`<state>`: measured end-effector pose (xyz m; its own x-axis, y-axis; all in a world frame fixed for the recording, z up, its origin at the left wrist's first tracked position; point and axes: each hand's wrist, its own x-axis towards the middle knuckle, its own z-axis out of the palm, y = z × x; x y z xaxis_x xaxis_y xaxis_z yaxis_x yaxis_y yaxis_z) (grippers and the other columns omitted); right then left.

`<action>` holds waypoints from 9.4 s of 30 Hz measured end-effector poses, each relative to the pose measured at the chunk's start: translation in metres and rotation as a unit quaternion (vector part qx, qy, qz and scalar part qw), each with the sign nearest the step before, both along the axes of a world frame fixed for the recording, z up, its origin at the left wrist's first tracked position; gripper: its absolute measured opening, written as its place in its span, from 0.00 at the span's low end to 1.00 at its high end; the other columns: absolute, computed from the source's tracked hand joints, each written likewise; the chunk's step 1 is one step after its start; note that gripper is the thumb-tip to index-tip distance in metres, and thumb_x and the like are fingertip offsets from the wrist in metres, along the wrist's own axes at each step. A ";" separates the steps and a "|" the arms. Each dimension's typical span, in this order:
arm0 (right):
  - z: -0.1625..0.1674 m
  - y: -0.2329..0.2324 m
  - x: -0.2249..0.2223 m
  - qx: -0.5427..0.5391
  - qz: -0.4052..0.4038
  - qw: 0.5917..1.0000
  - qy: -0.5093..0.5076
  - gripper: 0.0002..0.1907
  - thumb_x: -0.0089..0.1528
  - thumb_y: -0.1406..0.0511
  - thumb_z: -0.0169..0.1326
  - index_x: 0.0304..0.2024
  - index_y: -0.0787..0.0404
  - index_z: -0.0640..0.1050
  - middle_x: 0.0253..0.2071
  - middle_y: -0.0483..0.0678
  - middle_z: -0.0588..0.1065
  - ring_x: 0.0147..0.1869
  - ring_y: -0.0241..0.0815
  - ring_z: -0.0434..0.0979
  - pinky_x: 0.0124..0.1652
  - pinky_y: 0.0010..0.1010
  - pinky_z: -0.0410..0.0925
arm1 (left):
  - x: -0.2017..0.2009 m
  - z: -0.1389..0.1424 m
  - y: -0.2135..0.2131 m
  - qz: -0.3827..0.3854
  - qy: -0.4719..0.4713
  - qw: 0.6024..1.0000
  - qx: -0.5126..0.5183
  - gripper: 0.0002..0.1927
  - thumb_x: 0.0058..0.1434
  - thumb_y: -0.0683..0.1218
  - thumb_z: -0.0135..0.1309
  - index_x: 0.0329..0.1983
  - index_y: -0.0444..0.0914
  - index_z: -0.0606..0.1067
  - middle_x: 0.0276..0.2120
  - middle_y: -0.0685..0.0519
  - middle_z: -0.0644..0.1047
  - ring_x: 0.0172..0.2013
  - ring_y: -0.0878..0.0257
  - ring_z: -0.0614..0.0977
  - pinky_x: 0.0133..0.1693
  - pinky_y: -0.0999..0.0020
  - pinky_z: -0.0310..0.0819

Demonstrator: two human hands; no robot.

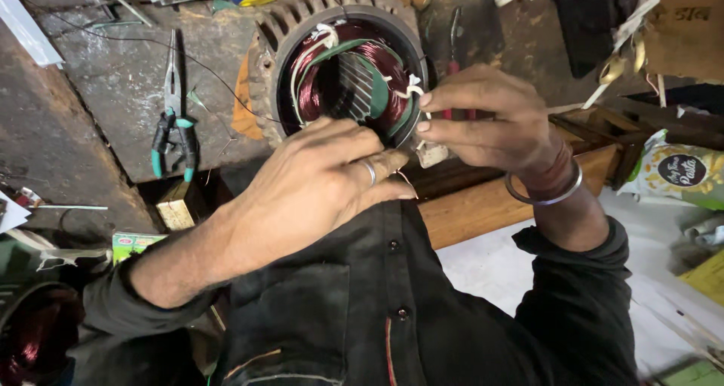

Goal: The person works on a motor stator, stripping and twisting copper wire ends, then using pliers and wire cutters to trim and secure the connections. They retrieve a white insulating strip from a plastic bag and wrap it around the stator windings, pressing it into place with their fingers and pliers.

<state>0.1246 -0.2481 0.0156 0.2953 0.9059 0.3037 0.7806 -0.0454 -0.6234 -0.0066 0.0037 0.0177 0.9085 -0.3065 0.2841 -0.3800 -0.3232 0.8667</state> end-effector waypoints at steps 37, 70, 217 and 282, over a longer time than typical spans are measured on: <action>0.004 0.010 0.019 -0.020 0.063 0.995 0.072 0.11 0.56 0.72 0.72 0.40 0.59 0.84 0.42 0.48 0.77 0.46 0.48 0.80 0.44 0.39 0.75 | -0.006 -0.018 -0.018 0.112 -0.082 0.990 -0.027 0.13 0.57 0.36 0.68 0.26 0.36 0.73 0.30 0.54 0.71 0.31 0.58 0.72 0.34 0.61 0.62; 0.010 0.007 0.001 -0.056 0.057 0.995 0.064 0.15 0.57 0.69 0.72 0.44 0.63 0.83 0.46 0.51 0.77 0.44 0.43 0.82 0.41 0.31 0.76 | -0.007 -0.015 -0.009 0.067 -0.083 0.994 0.009 0.06 0.64 0.40 0.66 0.38 0.34 0.79 0.32 0.53 0.71 0.38 0.56 0.74 0.42 0.61 0.69; -0.005 0.024 -0.063 0.091 -0.159 0.977 0.113 0.06 0.64 0.72 0.65 0.39 0.68 0.79 0.42 0.53 0.78 0.44 0.44 0.83 0.40 0.28 0.76 | -0.008 0.005 -0.001 0.102 -0.032 0.994 -0.033 0.07 0.63 0.42 0.66 0.44 0.39 0.83 0.40 0.54 0.79 0.45 0.56 0.78 0.55 0.58 0.72; -0.009 0.015 -0.047 0.113 -0.137 0.976 0.129 0.06 0.60 0.73 0.63 0.39 0.69 0.80 0.41 0.54 0.78 0.45 0.44 0.82 0.41 0.29 0.75 | 0.001 0.012 0.021 0.048 -0.110 0.991 0.062 0.16 0.62 0.50 0.65 0.43 0.33 0.79 0.35 0.49 0.77 0.42 0.53 0.78 0.58 0.53 0.67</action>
<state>0.0776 -0.2336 0.0070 0.6097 0.7011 0.3698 0.5747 -0.0697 -0.8154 -0.0061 0.0245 0.0300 0.8556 -0.2668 0.4435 -0.5174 -0.4659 0.7178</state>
